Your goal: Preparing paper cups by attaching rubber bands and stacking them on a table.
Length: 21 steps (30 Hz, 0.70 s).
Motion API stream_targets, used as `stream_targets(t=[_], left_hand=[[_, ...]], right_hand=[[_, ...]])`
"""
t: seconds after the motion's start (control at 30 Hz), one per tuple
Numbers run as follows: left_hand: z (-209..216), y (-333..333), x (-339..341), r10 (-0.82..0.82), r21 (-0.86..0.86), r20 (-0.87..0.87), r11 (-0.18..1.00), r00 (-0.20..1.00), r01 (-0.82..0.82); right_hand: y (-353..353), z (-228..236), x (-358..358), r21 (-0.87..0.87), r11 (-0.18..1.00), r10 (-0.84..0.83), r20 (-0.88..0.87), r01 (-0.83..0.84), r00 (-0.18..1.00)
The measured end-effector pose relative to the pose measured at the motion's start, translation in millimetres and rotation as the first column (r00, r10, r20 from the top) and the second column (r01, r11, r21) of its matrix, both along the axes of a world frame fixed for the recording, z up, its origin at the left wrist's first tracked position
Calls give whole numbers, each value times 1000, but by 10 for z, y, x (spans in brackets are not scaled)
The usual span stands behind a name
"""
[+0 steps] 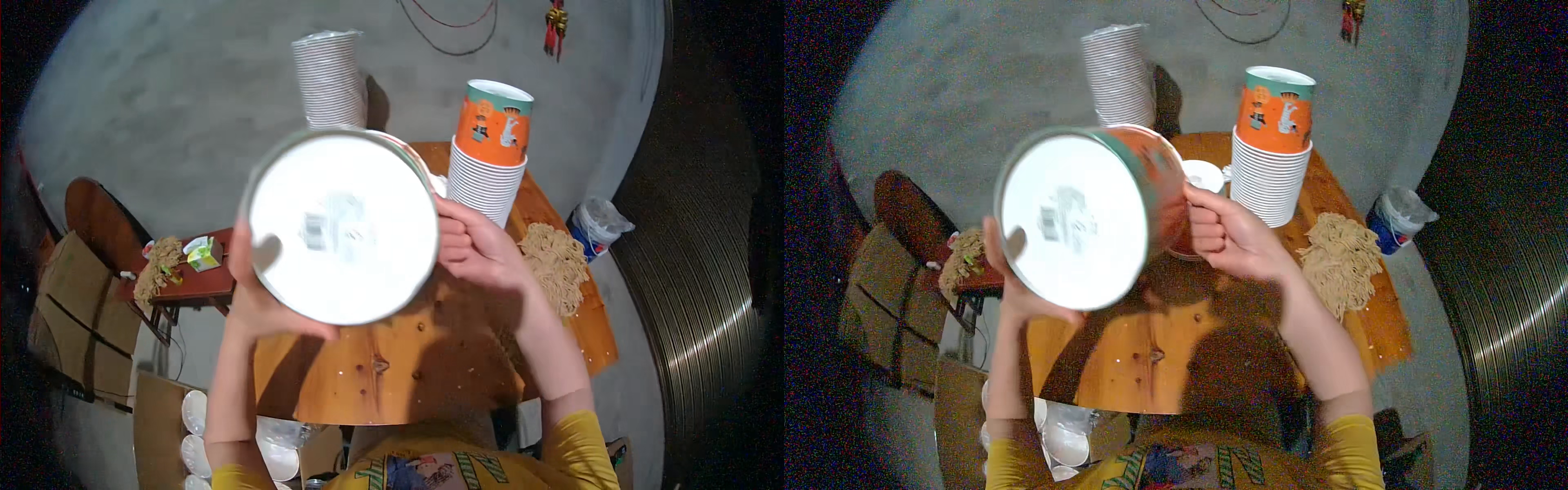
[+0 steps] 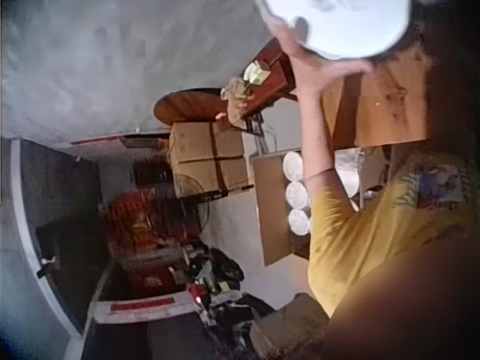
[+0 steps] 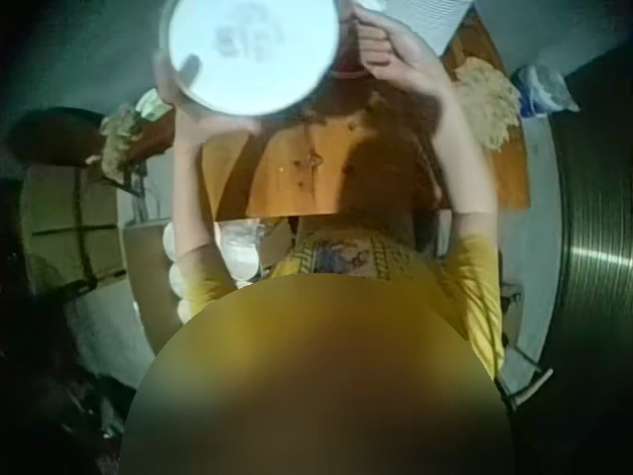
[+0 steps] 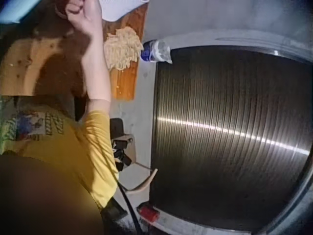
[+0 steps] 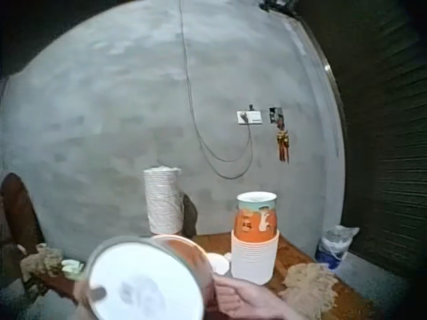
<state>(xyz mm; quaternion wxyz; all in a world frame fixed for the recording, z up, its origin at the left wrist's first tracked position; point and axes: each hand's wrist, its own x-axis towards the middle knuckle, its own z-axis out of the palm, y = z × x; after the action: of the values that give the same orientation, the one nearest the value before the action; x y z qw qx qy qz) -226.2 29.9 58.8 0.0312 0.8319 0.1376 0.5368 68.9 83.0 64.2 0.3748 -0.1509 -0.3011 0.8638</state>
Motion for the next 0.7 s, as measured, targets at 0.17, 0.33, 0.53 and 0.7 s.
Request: stream_targets(t=[0.17,0.33,0.53,0.7], left_hand=[[408,312,-297,226,-110,142,971,964,-211],[453,554,-462,368,-179,171,924,914,-338],[404,789,-490,431,-244,152,888,889,-389],[242,980,-516,611,-224,29,775,791,-591]], right_hand=[[471,77,-628,102,992,-90,121,78,989],[682,58,-901,311,924,-268,115,221,957],[714,-20,-1083,458,838,-431,221,298,875],[681,-12,-1135,480,855,-291,134,195,947]])
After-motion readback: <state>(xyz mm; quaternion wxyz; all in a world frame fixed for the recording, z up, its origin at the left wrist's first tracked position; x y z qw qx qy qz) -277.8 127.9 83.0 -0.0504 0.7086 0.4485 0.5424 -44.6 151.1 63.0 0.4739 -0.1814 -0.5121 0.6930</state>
